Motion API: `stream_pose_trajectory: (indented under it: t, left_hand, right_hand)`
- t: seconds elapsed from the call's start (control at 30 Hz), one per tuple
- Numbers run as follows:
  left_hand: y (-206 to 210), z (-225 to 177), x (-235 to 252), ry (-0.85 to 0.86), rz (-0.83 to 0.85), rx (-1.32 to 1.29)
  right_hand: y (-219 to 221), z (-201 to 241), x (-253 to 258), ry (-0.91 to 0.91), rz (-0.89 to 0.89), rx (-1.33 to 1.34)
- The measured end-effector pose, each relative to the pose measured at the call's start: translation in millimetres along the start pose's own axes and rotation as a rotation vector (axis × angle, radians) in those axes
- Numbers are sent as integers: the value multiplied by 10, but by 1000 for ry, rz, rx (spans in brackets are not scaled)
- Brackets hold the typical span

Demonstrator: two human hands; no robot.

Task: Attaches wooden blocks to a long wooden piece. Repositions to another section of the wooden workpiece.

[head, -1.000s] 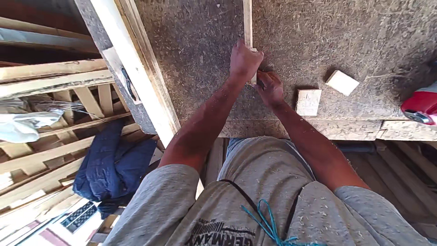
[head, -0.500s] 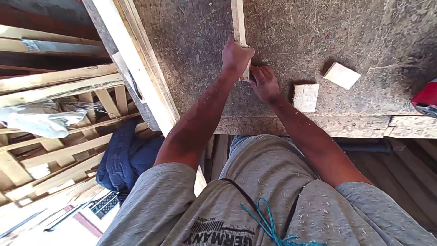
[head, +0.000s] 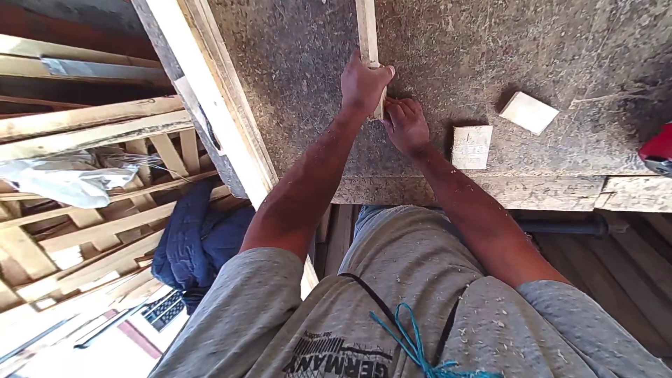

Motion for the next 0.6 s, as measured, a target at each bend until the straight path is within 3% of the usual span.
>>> stream_pose_trajectory:
  t: [0.27,0.37,0.43,0.47,0.6]
  left_hand:
    - [-9,-53,-27,-16,-5,57]
    - [-11,-80,-43,-4,-14,57]
    - [-10,-88,-19,18,-20,46]
    - [-10,-83,-12,24,-20,44]
    - [-69,-73,-46,22,-20,82]
  right_hand:
    - [35,-10,-3,-9,-13,-50]
    - [-58,23,36,30,78,-21]
    - [-391,78,80,68,251,4]
    - [-657,90,54,73,250,16]
    - [-2271,-291,-313,232,-163,-110]
Point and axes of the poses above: each hand's wrist, its own x-axis towards the middle knuckle, its own y-axis out of the palm, z = x × y, the point moved 2 cm from there along x, towards the middle knuckle, and after that the axes turned 11 degrees about y, right-handed, at the moved point
